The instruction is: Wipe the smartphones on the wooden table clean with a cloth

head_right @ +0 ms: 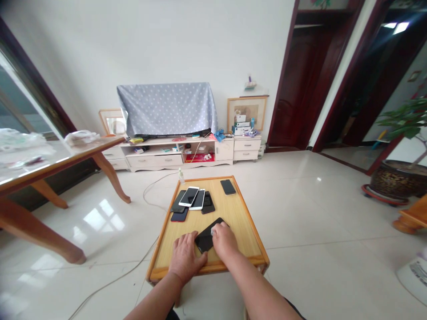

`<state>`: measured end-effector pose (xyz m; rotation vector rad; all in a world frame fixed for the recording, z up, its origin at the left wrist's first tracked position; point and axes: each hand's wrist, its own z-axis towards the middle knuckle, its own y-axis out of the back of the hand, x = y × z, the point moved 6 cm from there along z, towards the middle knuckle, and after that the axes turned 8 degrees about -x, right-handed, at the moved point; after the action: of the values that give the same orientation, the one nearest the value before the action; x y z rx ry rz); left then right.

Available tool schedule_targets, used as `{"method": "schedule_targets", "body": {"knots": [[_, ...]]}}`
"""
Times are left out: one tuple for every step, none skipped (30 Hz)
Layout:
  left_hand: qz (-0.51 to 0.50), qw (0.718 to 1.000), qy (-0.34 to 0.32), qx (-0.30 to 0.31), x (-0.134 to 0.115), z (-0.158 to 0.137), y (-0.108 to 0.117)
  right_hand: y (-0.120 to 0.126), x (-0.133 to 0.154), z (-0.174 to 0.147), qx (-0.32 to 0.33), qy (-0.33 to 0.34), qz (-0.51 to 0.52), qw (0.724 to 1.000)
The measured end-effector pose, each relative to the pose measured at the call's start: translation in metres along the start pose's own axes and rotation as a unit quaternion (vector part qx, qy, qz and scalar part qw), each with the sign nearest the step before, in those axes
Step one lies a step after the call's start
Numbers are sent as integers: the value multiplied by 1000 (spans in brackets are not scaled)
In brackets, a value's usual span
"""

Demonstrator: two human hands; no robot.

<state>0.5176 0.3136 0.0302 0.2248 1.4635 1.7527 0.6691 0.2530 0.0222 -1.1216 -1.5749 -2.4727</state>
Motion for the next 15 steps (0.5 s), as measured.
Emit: {"method": "schedule_targets", "body": {"knots": [[1,1000,3,2,1,0,0,3,-5,5,-2,-11,-1,1000],[1,1000,5,2,1,0,-1,5,-9,9,1,-14,1,1000],[0,1000,6,1,2,0,-2,4,-9,10,11,-8,6,1000],[-1,1000,4,-2,3,0,-3,2,-7,10,26,2,14,1000],[-3,1000,2,-5,3,0,-4,-2,-4,7,44,15,24,999],[-5,1000,-1,-8,4,0,-5,-5,1,2,63,29,34,997],[-6,1000,-4,-9,4,0,-7,-9,6,-2,80,42,42,995],[-7,1000,-5,-9,5,0,-8,-11,11,-7,95,53,48,993],[-8,1000,-5,-8,6,0,-10,-13,15,-10,107,62,53,991],[-10,1000,-4,-7,7,0,-11,-15,20,-12,116,68,55,989],[-12,1000,-3,-7,8,0,-12,-16,24,-13,122,72,55,988],[-15,1000,-2,-7,8,1,-13,-18,27,-13,124,74,54,988],[-18,1000,-2,-7,8,1,-13,-19,31,-11,125,74,51,988],[-21,1000,-4,-7,8,1,-14,-21,35,-9,124,73,48,988],[-24,1000,-5,-7,8,1,-14,-24,38,-6,121,71,44,989]]}}
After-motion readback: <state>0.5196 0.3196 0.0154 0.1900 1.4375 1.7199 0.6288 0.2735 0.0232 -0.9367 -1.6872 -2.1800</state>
